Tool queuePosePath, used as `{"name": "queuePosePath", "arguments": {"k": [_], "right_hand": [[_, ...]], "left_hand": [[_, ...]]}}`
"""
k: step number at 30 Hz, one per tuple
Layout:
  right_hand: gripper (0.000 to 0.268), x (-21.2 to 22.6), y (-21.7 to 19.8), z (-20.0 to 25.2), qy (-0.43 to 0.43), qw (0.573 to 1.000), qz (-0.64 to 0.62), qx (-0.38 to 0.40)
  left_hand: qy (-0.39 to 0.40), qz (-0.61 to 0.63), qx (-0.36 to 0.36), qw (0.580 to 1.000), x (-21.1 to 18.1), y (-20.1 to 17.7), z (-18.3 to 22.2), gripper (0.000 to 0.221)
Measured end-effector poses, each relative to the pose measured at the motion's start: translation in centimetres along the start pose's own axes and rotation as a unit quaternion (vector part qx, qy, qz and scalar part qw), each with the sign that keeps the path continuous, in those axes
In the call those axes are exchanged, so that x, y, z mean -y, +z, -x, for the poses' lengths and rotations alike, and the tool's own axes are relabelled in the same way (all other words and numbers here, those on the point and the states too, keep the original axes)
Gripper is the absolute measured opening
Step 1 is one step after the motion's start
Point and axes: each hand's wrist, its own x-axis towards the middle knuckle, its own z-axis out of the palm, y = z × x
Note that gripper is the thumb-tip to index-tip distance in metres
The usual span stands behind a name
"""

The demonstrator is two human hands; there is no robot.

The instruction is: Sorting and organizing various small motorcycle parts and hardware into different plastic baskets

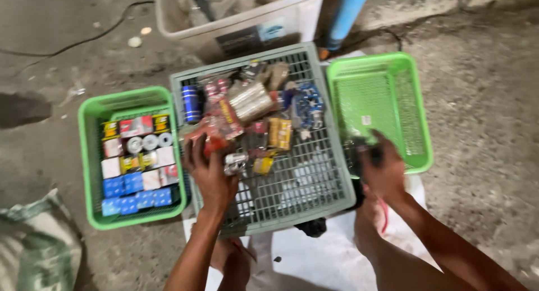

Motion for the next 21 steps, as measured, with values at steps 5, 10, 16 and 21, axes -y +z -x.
{"name": "queuePosePath", "arguments": {"k": [5,10,16,21], "right_hand": [[0.082,-17.3,2.0,1.8,0.376,0.925,0.024,-0.046],[0.091,-21.7,5.3,2.3,0.446,0.886,-0.031,-0.123],[0.089,-20.2,2.4,-0.2,0.531,0.813,-0.238,-0.025],[0.069,-43.7,-2.2,-7.0,0.336,0.918,0.167,0.126]], "left_hand": [[0.049,0.075,-0.022,0.996,-3.3,-0.6,-1.0,0.037],[0.065,0.148,0.002,0.987,-7.1,-1.8,-3.6,0.03],[0.082,0.194,0.037,0.977,-7.2,-1.6,-6.4,0.024],[0.118,0.222,0.131,0.959,-7.7,-7.2,-10.2,0.034]]}}
